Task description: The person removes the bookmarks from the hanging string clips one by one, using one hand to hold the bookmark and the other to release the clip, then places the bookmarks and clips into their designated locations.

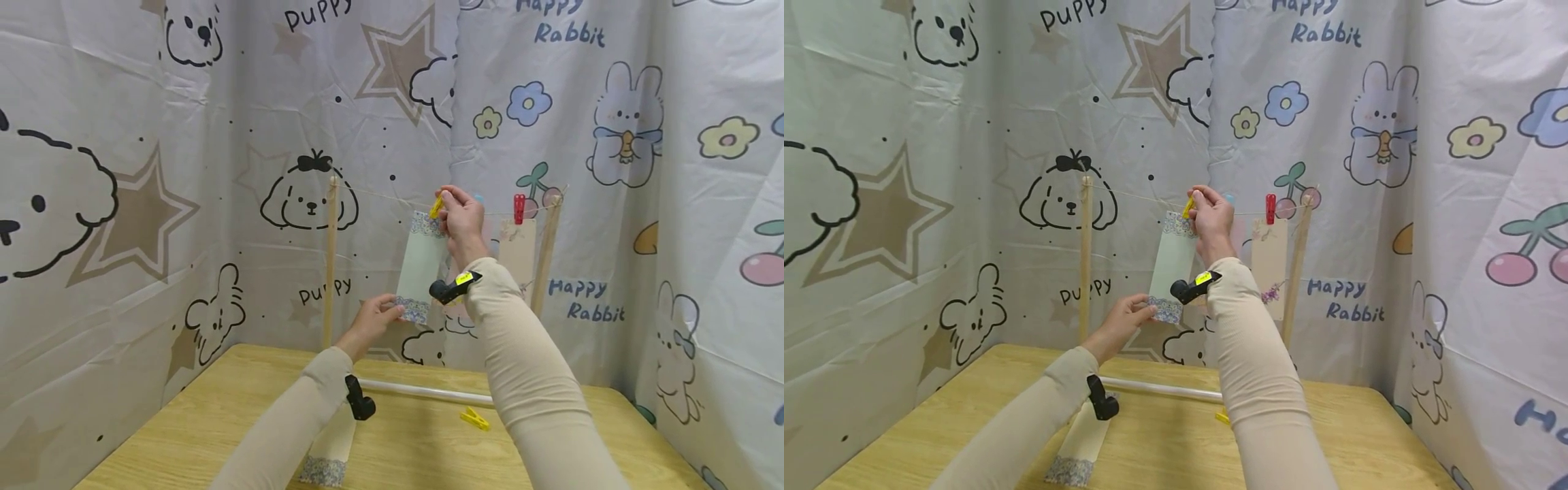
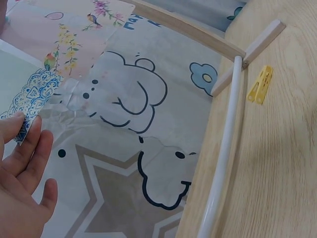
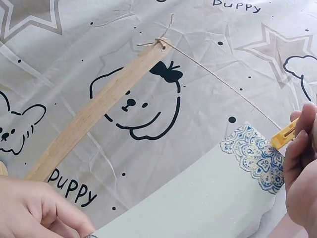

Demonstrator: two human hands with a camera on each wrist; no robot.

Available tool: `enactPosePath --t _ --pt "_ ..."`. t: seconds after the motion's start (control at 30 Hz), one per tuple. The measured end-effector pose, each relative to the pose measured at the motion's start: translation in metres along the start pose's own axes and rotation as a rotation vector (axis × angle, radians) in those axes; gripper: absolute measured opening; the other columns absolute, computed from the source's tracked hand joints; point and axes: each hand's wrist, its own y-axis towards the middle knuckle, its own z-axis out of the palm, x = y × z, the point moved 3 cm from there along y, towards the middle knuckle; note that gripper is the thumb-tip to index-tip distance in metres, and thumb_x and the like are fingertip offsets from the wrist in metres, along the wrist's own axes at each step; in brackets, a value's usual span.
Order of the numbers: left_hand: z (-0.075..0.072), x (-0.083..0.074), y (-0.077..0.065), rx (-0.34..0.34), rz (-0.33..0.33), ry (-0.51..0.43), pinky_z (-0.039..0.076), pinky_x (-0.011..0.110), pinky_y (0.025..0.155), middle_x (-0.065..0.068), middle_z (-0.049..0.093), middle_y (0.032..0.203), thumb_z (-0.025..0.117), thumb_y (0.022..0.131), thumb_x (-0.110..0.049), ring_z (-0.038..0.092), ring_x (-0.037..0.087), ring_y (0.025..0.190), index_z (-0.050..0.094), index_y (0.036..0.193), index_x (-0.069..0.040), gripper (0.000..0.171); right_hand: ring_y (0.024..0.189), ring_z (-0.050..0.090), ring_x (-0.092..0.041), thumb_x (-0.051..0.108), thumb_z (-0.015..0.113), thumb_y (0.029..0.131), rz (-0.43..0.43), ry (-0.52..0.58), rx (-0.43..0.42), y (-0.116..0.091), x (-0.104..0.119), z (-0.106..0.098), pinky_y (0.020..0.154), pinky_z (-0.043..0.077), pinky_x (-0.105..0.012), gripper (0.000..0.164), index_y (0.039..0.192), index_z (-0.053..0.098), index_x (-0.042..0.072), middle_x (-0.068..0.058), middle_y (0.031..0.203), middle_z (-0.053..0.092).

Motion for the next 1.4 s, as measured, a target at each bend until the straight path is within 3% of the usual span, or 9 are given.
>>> enactPosePath --t 0.23,0.63,0.97,1.4 --pt "0.002 0.003 0.000 0.003 0.003 -0.018 0.036 0.059 0.111 0.017 0.073 0.112 0.060 0.106 -0.011 0.066 0.039 0.111 0.061 0.136 0.003 0.033 0.050 0.044 -0.004 0.008 0.061 0.106 -0.038 0.005 -0.008 0.000 0.003 -0.003 0.042 0.030 -0.016 0.013 0.103 0.073 0.010 -0.003 0.103 0.069" --pt "0.002 0.002 0.000 0.008 -0.024 -0.040 0.034 0.058 0.113 0.017 0.072 0.116 0.060 0.106 -0.011 0.065 0.037 0.113 0.056 0.143 0.002 0.040 0.049 0.044 -0.004 0.011 0.062 0.105 -0.039 0.029 -0.027 0.001 0.011 -0.004 0.043 0.033 -0.017 0.013 0.108 0.075 0.011 -0.003 0.108 0.072" --pt "-0.001 -0.001 -0.001 -0.003 -0.007 -0.021 0.035 0.058 0.112 0.020 0.070 0.121 0.060 0.107 -0.012 0.067 0.034 0.112 0.050 0.148 0.005 0.045 0.050 0.056 -0.004 0.017 0.063 0.105 -0.014 -0.007 -0.004 0.000 0.020 -0.002 0.047 0.043 -0.018 0.015 0.113 0.075 0.014 -0.003 0.117 0.072" --pt "-0.006 -0.007 -0.003 -0.013 -0.005 -0.035 0.034 0.059 0.113 0.019 0.071 0.115 0.061 0.106 -0.012 0.062 0.038 0.117 0.052 0.146 0.005 0.045 0.055 0.063 -0.007 0.017 0.063 0.106 -0.005 0.011 0.024 -0.003 0.031 -0.001 0.047 0.044 -0.017 0.016 0.116 0.074 0.014 -0.004 0.121 0.071"
